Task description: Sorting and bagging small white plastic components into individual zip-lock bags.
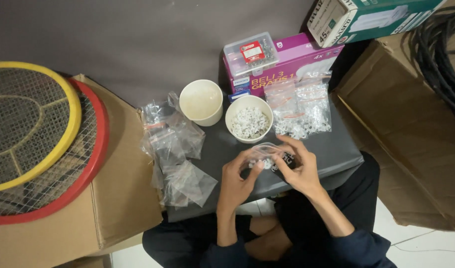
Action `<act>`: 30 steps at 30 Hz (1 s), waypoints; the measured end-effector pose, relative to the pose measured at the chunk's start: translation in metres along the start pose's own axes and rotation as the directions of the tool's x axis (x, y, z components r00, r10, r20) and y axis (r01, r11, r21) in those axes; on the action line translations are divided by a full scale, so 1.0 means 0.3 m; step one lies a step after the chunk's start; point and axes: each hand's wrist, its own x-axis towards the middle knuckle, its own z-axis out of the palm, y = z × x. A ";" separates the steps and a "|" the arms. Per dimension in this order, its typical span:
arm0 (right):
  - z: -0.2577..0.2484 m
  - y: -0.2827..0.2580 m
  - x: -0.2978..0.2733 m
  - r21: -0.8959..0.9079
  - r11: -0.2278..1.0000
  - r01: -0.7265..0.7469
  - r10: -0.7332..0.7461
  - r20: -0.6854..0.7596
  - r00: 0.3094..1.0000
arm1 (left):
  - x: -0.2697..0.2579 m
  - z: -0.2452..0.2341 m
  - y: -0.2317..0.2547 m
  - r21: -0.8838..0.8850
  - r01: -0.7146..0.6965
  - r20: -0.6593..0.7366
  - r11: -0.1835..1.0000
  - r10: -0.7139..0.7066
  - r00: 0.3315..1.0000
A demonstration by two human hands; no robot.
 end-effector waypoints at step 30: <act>-0.181 -0.034 0.013 -0.382 0.922 -0.066 0.118 0.114 0.986 | -0.013 -0.008 0.019 0.055 -0.038 -0.062 0.998 0.041 0.997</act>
